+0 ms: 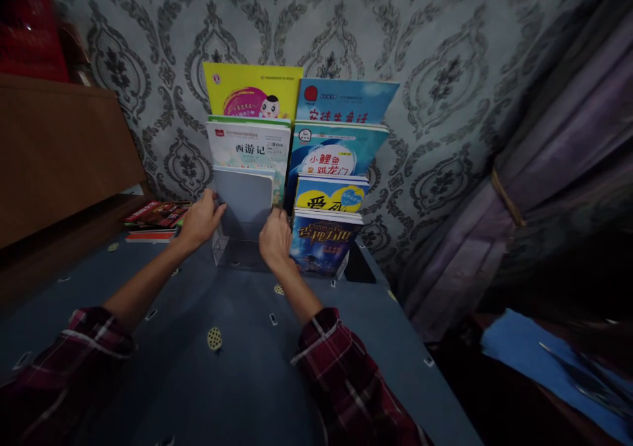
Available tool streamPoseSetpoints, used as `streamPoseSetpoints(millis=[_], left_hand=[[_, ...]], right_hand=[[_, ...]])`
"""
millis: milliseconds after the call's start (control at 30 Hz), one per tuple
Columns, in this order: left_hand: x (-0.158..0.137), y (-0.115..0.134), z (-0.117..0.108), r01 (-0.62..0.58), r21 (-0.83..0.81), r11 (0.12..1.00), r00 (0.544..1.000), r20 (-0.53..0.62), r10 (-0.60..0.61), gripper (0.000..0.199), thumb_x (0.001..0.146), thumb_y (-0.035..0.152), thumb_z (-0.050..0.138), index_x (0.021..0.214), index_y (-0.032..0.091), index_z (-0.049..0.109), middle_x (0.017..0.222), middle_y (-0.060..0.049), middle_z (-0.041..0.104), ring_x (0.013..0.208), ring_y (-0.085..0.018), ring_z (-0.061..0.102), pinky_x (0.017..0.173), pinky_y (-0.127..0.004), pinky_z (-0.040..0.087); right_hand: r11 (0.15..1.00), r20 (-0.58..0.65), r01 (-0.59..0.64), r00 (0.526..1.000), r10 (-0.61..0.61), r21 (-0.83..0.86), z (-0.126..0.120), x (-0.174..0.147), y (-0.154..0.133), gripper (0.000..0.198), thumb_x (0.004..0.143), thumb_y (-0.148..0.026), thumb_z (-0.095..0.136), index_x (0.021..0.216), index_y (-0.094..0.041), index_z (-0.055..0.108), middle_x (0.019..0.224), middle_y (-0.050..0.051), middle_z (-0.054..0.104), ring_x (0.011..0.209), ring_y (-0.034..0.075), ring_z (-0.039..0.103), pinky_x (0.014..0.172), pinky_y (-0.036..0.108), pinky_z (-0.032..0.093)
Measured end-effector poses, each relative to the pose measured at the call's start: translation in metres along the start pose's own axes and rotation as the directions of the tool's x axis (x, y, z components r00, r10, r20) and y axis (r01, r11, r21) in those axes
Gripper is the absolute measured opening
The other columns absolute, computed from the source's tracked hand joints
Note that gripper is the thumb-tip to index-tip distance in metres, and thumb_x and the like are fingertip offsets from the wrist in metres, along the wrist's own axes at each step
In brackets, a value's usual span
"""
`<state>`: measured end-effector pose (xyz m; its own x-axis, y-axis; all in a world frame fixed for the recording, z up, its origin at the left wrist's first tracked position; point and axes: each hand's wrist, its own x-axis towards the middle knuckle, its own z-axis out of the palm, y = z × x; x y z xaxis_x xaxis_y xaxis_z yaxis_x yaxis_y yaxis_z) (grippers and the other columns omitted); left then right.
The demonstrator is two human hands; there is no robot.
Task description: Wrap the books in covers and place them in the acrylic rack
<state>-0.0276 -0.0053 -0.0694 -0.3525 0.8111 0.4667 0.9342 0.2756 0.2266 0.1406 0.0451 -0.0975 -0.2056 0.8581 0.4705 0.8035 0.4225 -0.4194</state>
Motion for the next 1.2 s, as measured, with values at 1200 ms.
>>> streamPoseSetpoints(millis=[1200], left_hand=[[0.002, 0.001, -0.011, -0.024, 0.079, 0.997, 0.999, 0.042, 0.02, 0.029, 0.105, 0.035, 0.042, 0.125, 0.017, 0.048, 0.113, -0.017, 0.074, 0.109, -0.032, 0.071, 0.09, -0.039, 0.052]], right_hand=[[0.998, -0.073, -0.067, 0.995, 0.068, 0.014, 0.009, 0.005, -0.005, 0.035, 0.093, -0.004, 0.042, 0.125, -0.013, 0.052, 0.119, 0.019, 0.062, 0.093, 0.027, 0.069, 0.076, 0.038, 0.054]])
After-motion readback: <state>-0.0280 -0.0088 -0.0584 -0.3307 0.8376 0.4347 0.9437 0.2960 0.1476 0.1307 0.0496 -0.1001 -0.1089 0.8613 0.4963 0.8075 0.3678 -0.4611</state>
